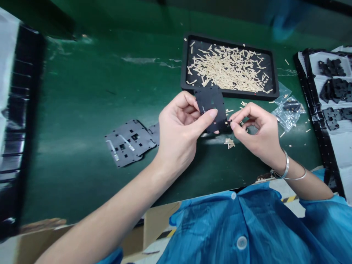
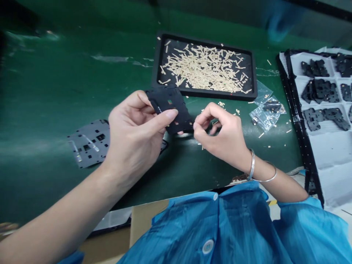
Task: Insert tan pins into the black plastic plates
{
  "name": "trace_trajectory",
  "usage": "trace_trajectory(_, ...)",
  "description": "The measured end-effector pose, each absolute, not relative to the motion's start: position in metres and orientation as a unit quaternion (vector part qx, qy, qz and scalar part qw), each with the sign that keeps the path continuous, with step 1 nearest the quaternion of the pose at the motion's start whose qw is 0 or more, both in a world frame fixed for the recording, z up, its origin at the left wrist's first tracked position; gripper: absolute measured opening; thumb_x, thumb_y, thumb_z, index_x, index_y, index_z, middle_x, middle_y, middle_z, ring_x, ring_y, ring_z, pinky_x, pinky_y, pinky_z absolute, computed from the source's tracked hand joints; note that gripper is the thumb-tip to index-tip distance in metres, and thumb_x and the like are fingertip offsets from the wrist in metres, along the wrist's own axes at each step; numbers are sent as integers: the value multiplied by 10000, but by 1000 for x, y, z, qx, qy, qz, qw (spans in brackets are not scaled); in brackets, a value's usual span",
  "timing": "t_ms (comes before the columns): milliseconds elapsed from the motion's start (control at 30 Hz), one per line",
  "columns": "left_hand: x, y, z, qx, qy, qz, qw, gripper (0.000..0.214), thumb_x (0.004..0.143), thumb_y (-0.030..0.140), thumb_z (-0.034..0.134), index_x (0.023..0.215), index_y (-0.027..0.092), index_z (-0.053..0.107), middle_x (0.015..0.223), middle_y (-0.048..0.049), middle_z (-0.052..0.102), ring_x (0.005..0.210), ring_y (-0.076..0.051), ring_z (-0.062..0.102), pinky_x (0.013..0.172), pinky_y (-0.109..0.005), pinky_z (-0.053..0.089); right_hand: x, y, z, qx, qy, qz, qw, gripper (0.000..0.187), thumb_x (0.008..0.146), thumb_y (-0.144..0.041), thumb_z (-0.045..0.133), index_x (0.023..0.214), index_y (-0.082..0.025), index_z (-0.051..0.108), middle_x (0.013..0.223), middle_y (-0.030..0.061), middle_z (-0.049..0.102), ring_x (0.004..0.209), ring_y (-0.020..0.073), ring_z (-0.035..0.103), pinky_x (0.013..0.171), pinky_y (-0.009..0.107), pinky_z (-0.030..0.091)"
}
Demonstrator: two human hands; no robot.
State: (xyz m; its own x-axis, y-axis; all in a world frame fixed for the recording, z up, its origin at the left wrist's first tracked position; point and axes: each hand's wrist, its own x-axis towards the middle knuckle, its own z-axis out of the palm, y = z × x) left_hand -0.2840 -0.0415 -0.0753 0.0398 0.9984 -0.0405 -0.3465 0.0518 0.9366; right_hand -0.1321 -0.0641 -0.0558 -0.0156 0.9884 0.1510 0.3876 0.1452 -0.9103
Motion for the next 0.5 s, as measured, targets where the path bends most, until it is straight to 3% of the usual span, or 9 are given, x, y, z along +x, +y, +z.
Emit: trace_trajectory(500, -284, -41, -71, 412, 386, 568, 598, 319, 633, 278, 868, 641, 220, 555, 679, 26, 525, 575, -108, 540, 498, -281, 522, -129, -56, -57, -540, -520, 502, 431, 94, 682, -197, 656, 621, -176, 588, 661, -23, 621, 581, 75, 529, 469, 195, 383)
